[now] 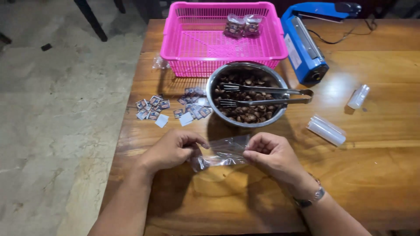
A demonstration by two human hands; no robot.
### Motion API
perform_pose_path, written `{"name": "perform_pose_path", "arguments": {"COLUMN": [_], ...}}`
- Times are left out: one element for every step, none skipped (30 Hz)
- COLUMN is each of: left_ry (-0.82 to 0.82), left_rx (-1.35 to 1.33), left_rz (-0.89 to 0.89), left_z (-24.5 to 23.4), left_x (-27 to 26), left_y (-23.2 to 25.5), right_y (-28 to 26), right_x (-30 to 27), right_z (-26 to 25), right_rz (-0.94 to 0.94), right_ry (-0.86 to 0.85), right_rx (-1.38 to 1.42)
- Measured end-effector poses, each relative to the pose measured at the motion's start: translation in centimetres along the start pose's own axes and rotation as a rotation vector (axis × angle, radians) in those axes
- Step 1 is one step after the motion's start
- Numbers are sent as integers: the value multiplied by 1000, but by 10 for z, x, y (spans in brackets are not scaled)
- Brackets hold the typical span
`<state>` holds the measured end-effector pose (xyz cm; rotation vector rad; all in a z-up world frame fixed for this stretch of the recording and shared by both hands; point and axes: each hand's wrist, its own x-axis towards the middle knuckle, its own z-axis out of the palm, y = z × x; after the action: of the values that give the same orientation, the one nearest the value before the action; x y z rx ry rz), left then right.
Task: Filling small plastic bags with roasted nuts using tongs and organizing them on a table.
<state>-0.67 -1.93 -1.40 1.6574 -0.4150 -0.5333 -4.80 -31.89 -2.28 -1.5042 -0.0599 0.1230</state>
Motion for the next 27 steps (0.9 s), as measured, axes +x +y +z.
{"name": "perform_pose_path", "arguments": {"left_ry": [-17,17,52,39,55,77,73,112,151,134,157,180,164,187,209,195,191,191,182,160,138,134,125,115,112,128,144], "left_rx": [-3,28,59,58,57,56,56,83,109,106,82,59,56,22,-12,-12,-26,-39,-38,-13,11,12,12,12,14,7,0], "left_rz": [3,-33,-68,-66,-60,-56,-56,-62,-69,-64,-80,-97,-94,-111,-128,-122,-119,-124,-125,-115,-104,-107,-106,-102,-102,-110,-118], "left_z": [2,3,4,4,3,1,1,1,2,3,4,5,7,7,7,4,0,-3,-3,-3,-3,-5,-7,-10,-10,-9,-9], "left_x": [-1,-2,-3,-1,1,1,1,1,2,1,1,-1,-3,-3,-2,-1,0,-2,-2,-3,-5,-5,-6,-5,-5,-5,-5], "left_y": [4,7,11,7,4,0,1,1,0,2,3,5,4,5,5,-1,-7,-14,-12,-9,-7,-9,-12,-13,-12,-11,-11], "right_y": [-2,-5,-8,-9,-9,-10,-13,-17,-21,-21,-22,-22,-22,-24,-25,-23,-20,-16,-17,-18,-19,-12,-4,2,-3,-8,-13], "right_x": [1,2,4,3,3,4,3,2,1,1,1,1,-2,-2,-1,2,5,7,6,6,5,5,6,9,8,7,6], "right_z": [0,1,1,0,0,1,4,7,9,9,8,8,9,8,8,5,3,3,2,3,3,2,1,-1,0,1,3], "right_rz": [1,-6,-14,-14,-14,-13,-12,4,20,20,23,27,28,29,32,28,12,3,5,-4,-14,-11,-14,-20,-21,-33,-45], "right_ry": [17,5,-7,6,6,-2,2,-4,-11,7,14,19,35,30,26,40,31,17,27,14,2,5,2,-1,3,-17,-36], "right_rx": [-4,9,23,20,30,42,41,74,106,101,113,126,123,72,22,19,5,-5,-3,-9,-16,-13,6,23,25,21,18]}}
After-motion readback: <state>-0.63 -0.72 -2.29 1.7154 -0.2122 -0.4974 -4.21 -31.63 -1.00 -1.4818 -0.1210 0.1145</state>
